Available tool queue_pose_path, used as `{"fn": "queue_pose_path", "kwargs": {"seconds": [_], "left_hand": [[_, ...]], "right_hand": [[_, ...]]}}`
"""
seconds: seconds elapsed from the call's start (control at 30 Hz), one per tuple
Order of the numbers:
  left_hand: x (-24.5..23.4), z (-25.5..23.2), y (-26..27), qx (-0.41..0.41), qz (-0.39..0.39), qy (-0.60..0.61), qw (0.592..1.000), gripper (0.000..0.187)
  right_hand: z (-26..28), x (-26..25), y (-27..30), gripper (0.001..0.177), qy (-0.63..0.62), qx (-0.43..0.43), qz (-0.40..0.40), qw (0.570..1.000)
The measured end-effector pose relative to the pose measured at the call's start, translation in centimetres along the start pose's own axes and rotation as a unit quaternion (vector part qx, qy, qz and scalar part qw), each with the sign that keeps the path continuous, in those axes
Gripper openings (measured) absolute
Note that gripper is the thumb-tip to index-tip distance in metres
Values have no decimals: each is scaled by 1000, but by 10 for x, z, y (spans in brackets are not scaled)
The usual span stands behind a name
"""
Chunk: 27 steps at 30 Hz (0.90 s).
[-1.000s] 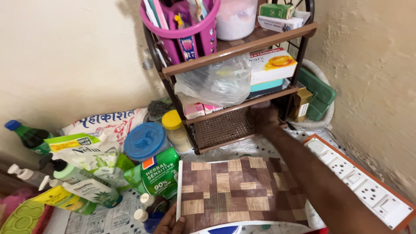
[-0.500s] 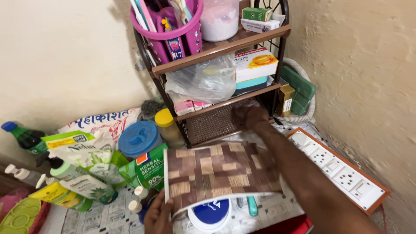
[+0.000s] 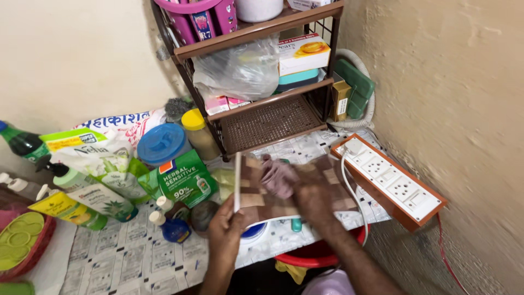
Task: The person cleans various toiletries and containers on a table using a pink cloth. They wipe a blue bottle, a small jar, a Nivea cream tub, and a red bottle, placing them back on the table or shelf after cleaning.
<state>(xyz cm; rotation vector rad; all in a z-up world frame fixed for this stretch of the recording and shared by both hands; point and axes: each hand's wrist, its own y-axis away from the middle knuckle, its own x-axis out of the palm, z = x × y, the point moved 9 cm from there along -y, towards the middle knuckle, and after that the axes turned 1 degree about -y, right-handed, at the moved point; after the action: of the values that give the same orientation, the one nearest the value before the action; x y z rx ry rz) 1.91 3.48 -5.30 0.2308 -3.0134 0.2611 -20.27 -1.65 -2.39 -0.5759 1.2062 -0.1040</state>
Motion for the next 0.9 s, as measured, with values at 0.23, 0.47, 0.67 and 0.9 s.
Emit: {"fn": "queue_pose_path", "kwargs": {"seconds": [0.23, 0.47, 0.67, 0.9], "left_hand": [[14, -14, 15, 45, -24, -97, 994, 51], [1, -50, 32, 5, -58, 56, 997, 50], [-9, -68, 34, 29, -66, 85, 994, 51], [-53, -77, 33, 74, -114, 161, 978, 49]], "right_hand": [[36, -64, 22, 42, -150, -164, -237, 946], [3, -36, 22, 35, -58, -38, -76, 995], [47, -116, 52, 44, -128, -190, -332, 915], [-52, -2, 26, 19, 14, 72, 45, 996]]}}
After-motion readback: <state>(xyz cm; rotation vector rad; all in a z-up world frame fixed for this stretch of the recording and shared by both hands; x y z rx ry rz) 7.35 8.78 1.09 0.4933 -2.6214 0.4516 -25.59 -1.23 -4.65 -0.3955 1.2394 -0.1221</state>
